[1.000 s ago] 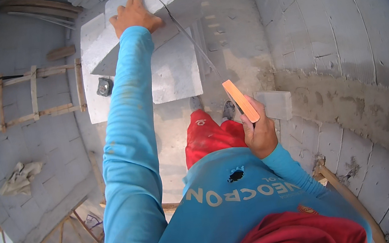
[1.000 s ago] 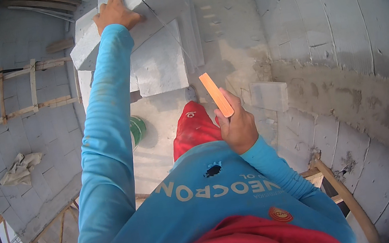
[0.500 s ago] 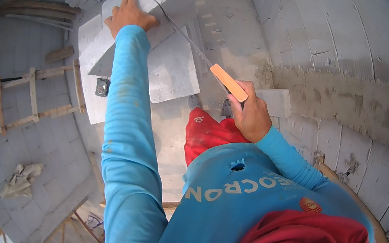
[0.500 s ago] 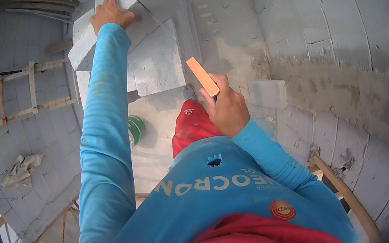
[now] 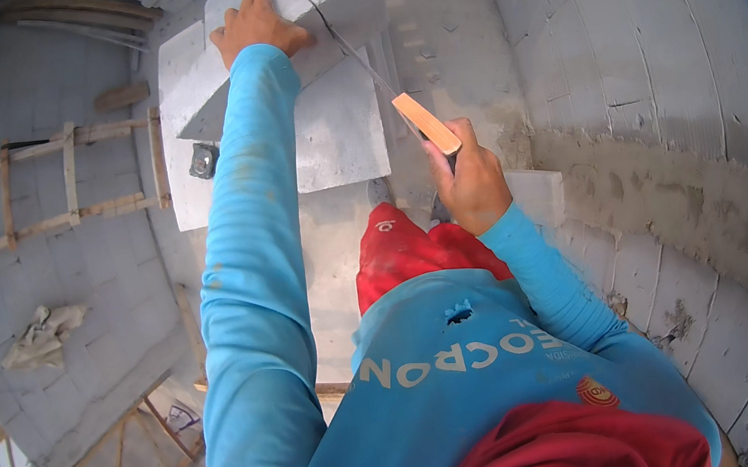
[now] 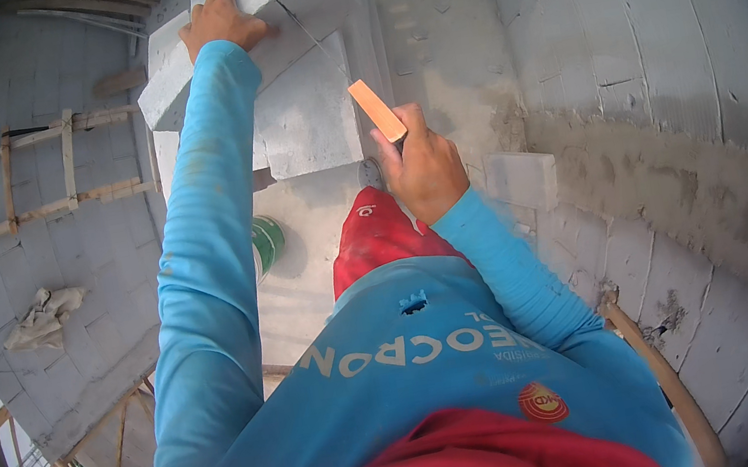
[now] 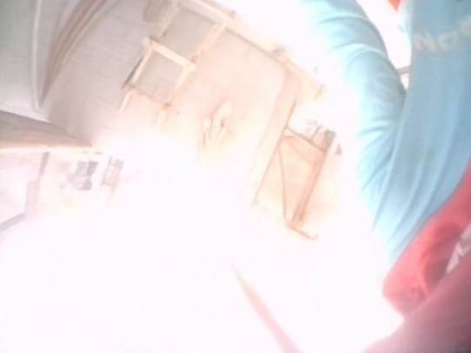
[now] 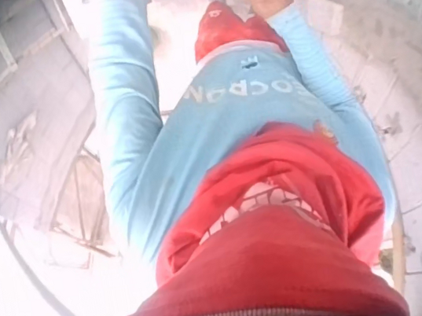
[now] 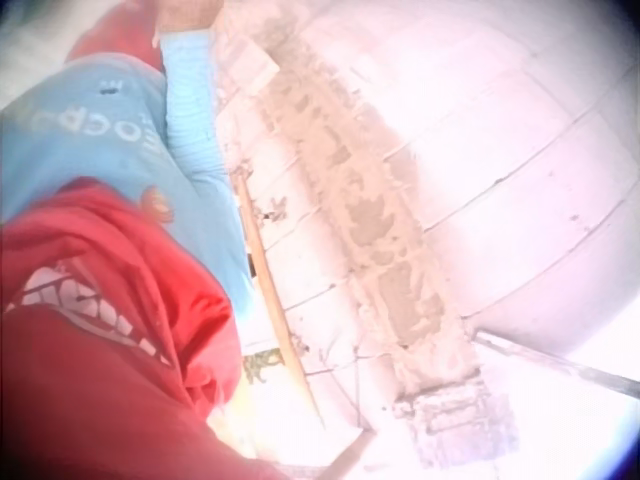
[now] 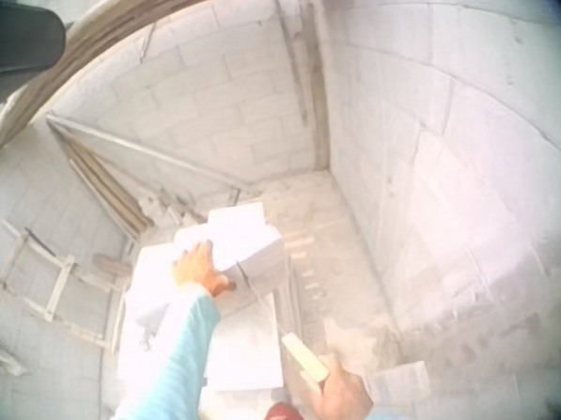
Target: The person saws a brick on a stack of other bricks, measures a second brick with a tape measure, and then continues sawing the first brick.
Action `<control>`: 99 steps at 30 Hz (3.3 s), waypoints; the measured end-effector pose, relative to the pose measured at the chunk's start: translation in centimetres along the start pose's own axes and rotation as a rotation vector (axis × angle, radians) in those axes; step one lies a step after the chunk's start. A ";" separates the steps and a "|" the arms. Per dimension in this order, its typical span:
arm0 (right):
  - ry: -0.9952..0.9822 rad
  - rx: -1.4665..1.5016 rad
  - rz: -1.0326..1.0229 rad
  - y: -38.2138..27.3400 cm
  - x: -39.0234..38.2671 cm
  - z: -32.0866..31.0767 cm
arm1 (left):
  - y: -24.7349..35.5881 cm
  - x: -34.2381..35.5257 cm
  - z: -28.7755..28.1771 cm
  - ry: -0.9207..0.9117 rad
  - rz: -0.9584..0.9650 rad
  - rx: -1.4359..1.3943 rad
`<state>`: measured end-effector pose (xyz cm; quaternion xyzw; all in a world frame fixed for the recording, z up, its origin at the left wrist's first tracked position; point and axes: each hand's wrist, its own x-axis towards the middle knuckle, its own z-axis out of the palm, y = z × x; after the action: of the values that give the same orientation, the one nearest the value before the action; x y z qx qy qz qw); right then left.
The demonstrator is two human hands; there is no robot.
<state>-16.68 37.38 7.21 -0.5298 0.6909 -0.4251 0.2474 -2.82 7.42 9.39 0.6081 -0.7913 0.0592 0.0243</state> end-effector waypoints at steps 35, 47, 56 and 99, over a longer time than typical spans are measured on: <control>-0.030 0.063 0.095 -0.7 -5.7 -1.8 | -2.8 6.0 0.2 -0.170 0.002 -0.099; 0.002 0.040 0.052 -0.3 5.8 3.5 | -2.4 6.7 0.2 -0.204 0.018 -0.128; -0.078 0.063 0.128 0.8 -7.1 -3.2 | -3.8 9.3 1.6 -0.275 0.004 -0.122; 0.071 0.173 0.006 10.9 1.0 8.3 | -6.4 13.5 6.0 -0.299 0.380 0.133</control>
<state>-16.08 34.61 -6.19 -0.4890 0.6616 -0.5008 0.2690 0.09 -7.94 5.32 0.4507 -0.8806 0.0239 -0.1447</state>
